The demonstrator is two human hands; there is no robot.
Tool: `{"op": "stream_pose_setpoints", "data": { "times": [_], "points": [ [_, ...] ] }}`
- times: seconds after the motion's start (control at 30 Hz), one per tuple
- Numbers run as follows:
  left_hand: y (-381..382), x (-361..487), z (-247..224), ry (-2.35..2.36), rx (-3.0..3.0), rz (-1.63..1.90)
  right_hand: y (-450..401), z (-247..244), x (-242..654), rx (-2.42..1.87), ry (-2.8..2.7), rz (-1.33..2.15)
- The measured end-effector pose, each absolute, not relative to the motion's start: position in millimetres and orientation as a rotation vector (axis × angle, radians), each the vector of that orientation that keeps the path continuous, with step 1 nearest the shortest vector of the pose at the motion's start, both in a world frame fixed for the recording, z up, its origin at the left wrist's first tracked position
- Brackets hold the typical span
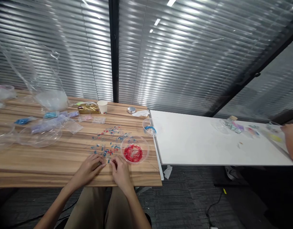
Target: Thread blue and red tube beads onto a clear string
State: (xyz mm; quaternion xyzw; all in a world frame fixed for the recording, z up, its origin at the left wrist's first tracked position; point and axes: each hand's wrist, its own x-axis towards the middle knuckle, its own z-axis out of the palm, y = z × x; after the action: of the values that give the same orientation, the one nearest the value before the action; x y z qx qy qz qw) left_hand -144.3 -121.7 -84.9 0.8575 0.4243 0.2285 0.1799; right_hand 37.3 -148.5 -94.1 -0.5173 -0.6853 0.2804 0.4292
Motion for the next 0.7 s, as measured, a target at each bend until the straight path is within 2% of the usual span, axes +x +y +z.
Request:
{"op": "stream_pose_setpoints", "data": {
  "times": [0.7],
  "points": [
    [-123.6,-144.1,-83.7,1.174,2.327,0.682,-150.5,-96.8,34.7,-1.239,-1.693,0.823]
  ]
}}
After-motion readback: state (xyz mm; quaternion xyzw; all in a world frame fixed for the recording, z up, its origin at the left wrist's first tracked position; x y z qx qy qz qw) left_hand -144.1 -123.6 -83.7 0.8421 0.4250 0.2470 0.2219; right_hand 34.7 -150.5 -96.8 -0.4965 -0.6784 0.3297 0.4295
